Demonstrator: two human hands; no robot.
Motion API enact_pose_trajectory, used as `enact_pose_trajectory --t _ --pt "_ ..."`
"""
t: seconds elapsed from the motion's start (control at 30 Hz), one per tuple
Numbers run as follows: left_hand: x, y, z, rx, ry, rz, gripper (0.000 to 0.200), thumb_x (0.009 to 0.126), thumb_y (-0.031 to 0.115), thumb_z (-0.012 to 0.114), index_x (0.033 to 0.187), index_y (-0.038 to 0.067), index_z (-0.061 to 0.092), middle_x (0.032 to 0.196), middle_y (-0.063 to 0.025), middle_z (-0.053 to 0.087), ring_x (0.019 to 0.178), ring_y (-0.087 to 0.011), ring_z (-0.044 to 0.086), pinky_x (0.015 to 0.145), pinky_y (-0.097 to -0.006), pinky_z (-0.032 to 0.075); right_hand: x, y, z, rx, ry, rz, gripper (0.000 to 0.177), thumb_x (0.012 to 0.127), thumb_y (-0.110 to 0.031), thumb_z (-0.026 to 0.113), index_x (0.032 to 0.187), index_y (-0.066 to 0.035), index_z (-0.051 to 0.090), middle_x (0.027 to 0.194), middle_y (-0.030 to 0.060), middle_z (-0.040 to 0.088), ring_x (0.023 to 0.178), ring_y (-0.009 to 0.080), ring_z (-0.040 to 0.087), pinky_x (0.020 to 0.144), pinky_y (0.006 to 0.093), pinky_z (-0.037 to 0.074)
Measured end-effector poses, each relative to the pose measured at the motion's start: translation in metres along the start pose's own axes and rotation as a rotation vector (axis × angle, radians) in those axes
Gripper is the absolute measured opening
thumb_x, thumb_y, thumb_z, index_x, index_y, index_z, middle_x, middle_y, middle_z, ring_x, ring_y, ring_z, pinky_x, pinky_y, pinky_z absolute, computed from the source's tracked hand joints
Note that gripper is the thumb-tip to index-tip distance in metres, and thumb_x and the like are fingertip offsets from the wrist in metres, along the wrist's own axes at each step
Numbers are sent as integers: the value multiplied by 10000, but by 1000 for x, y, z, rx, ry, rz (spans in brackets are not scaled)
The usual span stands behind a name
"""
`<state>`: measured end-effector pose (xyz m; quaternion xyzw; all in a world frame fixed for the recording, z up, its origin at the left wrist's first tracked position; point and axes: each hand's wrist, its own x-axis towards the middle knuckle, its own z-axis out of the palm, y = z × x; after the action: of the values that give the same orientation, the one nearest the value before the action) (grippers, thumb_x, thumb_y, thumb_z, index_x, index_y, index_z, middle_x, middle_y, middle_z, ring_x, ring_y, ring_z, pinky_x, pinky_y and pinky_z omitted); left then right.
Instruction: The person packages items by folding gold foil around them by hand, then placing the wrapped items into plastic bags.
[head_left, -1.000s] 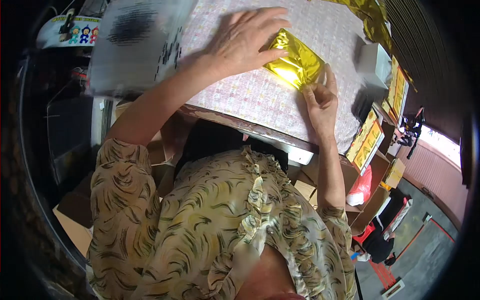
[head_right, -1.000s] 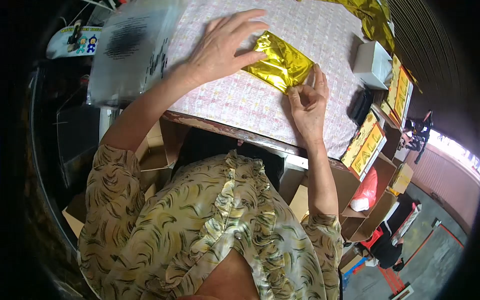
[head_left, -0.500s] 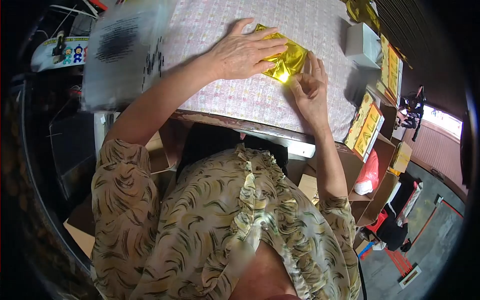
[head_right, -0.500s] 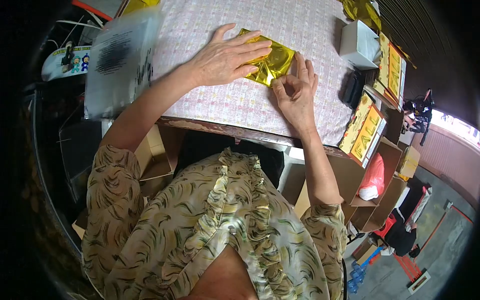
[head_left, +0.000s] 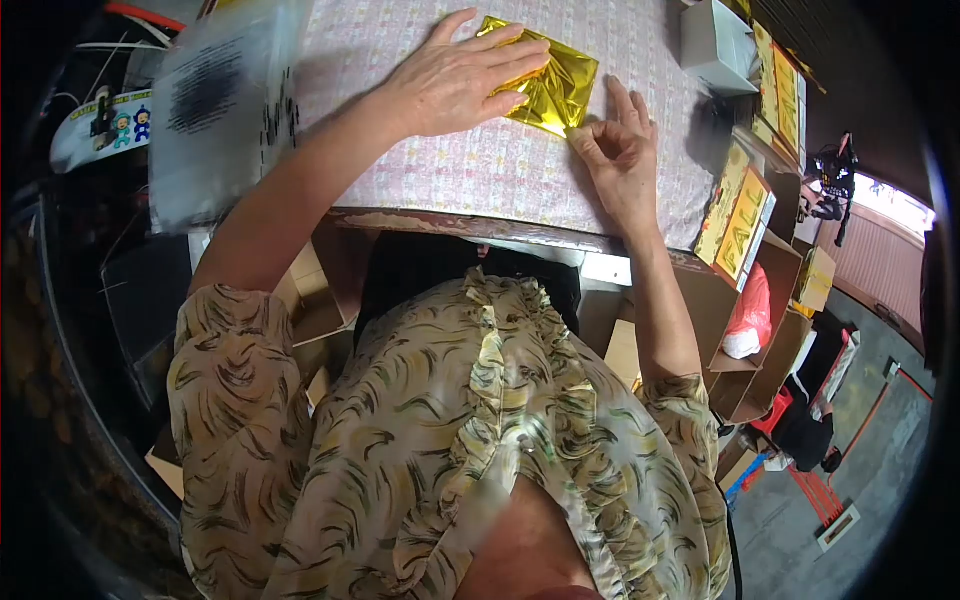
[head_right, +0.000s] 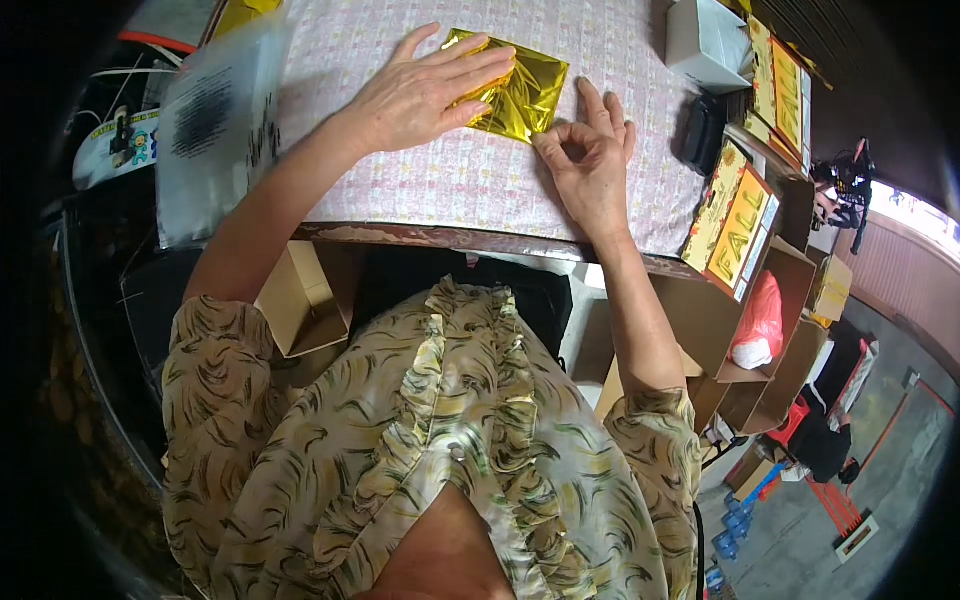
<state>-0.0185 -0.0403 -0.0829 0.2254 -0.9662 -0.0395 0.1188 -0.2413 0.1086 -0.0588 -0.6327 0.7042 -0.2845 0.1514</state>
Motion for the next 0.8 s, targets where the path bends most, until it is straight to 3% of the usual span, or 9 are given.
enact_pose_trajectory --t 0.1,0.17,0.23,0.27,0.6,0.67,0.7,0.77,0.8 --pt "1 -2 2 48 55 14 568 1057 417 522 1582 222 429 1626 25 434 1531 -158 332 1285 -510 120 2 -13 -4 -111 23 -81 276 931 -266 753 1021 -5 755 1591 248 426 1523 461 286 1244 574 147" --pt "2 -4 -3 17 7 7 585 1053 456 518 1583 226 427 1630 32 427 1531 -150 330 1280 -508 132 -3 -41 4 -285 83 -234 638 961 -352 717 1443 12 511 1622 281 343 1531 477 253 1251 591 152" --pt "2 -6 -2 50 11 29 590 1053 478 507 1581 226 430 1631 32 426 1530 -148 332 1276 -510 135 -4 -62 20 -311 28 -324 796 980 -456 660 1550 22 377 1643 275 299 1539 453 250 1251 584 178" --pt "1 -5 -2 83 20 51 597 1053 500 496 1580 226 433 1632 31 424 1529 -146 334 1272 -512 137 -3 -59 27 -389 -31 -352 875 992 -541 594 1575 53 322 1654 263 280 1549 422 244 1254 562 192" --pt "8 -11 -5 -61 -20 -32 535 1111 438 357 1605 234 385 1644 19 405 1539 -157 318 1284 -506 116 -5 -54 38 -503 -159 -269 932 1016 -637 469 1575 86 290 1663 252 263 1571 381 193 1273 536 119" --pt "17 -22 -9 -574 -141 -173 536 1118 469 300 1606 263 378 1649 7 392 1557 -163 277 1297 -507 121 -7 -52 40 -481 -161 -256 927 1020 -632 467 1589 72 265 1667 262 243 1575 394 168 1274 538 107" --pt "20 -30 -3 -575 -134 -186 536 1118 469 300 1606 263 378 1649 7 392 1557 -163 277 1297 -507 121 -8 -51 40 -482 -168 -269 927 1020 -632 467 1589 72 265 1667 262 243 1575 394 168 1274 538 107" --pt "24 -44 1 -768 92 -95 585 1120 483 240 1639 218 297 1660 23 369 1526 -155 348 1278 -531 196 -7 -50 40 -455 -162 -263 928 1023 -625 471 1595 69 244 1667 268 237 1575 403 161 1272 542 109" --pt "24 -50 -2 -881 103 -215 521 1128 455 250 1625 311 309 1673 -14 336 1550 -197 292 1280 -544 216 -7 -50 40 -453 -170 -271 927 1024 -615 483 1598 69 232 1666 273 233 1571 413 165 1270 545 112"
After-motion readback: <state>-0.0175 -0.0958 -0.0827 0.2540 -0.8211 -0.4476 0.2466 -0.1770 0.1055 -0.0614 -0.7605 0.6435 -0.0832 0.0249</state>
